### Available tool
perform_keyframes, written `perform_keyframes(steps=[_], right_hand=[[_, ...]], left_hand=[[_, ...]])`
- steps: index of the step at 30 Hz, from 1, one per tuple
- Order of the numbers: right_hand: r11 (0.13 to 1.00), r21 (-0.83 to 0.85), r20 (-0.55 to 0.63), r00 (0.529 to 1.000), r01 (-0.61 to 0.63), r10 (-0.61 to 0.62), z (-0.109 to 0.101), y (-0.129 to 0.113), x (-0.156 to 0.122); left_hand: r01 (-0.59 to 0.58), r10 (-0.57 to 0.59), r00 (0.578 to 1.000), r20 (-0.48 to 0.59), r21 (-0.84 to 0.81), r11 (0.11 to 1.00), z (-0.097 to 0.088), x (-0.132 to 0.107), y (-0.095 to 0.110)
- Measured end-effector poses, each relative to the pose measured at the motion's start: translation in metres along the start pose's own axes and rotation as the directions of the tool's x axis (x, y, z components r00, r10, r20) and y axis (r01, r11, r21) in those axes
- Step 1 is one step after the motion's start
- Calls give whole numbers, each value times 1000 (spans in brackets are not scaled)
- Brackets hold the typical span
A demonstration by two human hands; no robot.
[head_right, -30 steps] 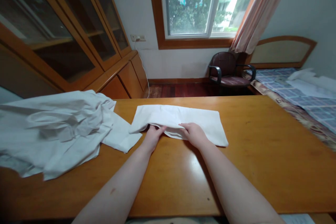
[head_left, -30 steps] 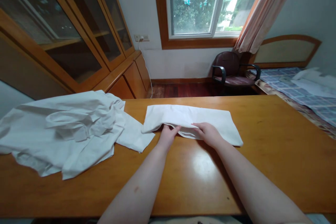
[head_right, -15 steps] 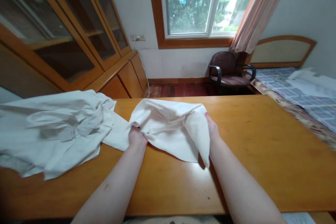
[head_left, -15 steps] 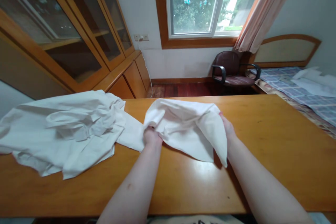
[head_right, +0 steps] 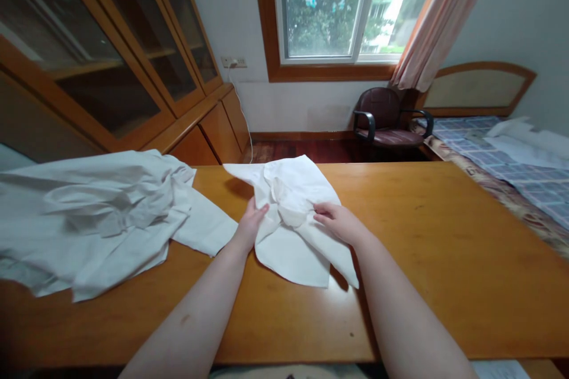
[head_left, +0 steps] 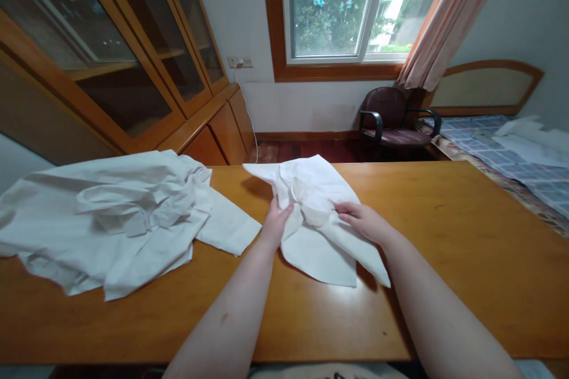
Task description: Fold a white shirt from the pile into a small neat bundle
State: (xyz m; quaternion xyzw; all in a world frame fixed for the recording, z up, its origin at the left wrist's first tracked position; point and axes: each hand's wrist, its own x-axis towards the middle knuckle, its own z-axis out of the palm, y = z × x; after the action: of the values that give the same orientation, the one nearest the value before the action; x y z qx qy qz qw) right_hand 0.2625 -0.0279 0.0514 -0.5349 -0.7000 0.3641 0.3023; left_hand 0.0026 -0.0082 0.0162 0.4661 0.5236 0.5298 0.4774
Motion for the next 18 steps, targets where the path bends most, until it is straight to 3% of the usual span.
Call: perform_keyframes(steps=[2, 4, 7, 11, 13, 15, 16, 17, 18], right_hand=[[995, -74, 45, 997, -66, 70, 3, -5, -1], [983, -158, 11, 996, -88, 91, 7, -9, -1], [955, -291, -49, 998, -51, 38, 16, -14, -1], [960, -278, -77, 995, 39, -63, 30, -17, 0], [977, -203, -153, 984, 61, -93, 31, -15, 1], [993, -91, -339, 935, 76, -103, 23, -7, 2], [996, -27, -472, 877, 83, -86, 15, -1, 3], [996, 34, -614, 788, 86, -47, 5, 6, 2], [992, 92, -746, 666, 83, 13, -7, 15, 1]], left_hand=[[-97, 55, 987, 149, 291, 952, 4, -7, 3], [-196, 68, 956, 286, 448, 872, 5, -12, 5], [-263, 45, 906, 422, 474, 840, 5, -16, 8], [-261, 66, 881, 469, 366, 893, 8, -18, 13], [-242, 102, 911, 400, 319, 916, 8, -17, 16], [-229, 167, 962, 215, 311, 922, 4, -14, 19], [-217, 207, 976, 65, 315, 924, -1, -10, 21], [-195, 240, 964, -111, 313, 929, -7, -6, 21], [-160, 252, 917, -309, 293, 943, -16, -1, 22]])
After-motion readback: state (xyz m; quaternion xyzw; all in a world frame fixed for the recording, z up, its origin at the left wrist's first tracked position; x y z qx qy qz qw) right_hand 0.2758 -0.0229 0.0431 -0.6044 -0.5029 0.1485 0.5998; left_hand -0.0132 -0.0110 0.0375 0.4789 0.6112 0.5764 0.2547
